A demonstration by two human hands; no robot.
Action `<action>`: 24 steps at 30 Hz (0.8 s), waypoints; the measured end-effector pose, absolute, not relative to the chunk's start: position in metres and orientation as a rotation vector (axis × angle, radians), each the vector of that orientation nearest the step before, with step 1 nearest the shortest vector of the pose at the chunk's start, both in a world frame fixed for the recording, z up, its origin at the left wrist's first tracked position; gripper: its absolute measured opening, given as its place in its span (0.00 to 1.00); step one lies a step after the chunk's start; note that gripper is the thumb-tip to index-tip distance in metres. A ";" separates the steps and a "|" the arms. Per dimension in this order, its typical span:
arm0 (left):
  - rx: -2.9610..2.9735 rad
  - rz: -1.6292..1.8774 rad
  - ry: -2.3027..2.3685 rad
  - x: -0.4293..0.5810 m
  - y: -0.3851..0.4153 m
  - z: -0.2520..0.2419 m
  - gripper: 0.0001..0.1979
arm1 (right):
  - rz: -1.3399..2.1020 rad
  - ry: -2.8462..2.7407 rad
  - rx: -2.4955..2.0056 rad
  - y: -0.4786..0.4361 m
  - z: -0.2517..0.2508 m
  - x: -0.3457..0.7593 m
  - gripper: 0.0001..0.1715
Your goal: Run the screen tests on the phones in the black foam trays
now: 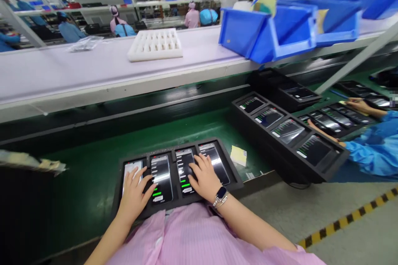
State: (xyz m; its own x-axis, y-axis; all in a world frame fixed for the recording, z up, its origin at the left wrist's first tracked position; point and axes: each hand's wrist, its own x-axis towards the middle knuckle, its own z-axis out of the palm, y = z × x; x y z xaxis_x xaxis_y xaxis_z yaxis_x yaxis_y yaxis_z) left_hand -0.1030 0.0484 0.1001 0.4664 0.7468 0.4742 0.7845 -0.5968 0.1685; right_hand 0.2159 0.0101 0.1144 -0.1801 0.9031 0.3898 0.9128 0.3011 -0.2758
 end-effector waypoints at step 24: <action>-2.389 -1.043 -1.767 -0.121 0.035 0.117 0.37 | -0.053 -2.131 -1.536 0.013 0.111 0.225 0.21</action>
State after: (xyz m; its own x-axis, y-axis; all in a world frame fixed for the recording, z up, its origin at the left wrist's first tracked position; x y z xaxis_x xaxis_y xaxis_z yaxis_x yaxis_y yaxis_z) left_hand -0.1208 0.0351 0.1169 0.1507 0.8537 0.4985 0.8488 -0.3702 0.3774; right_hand 0.2247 0.0133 0.1110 -0.2312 0.8772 0.4208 0.8970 0.3596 -0.2569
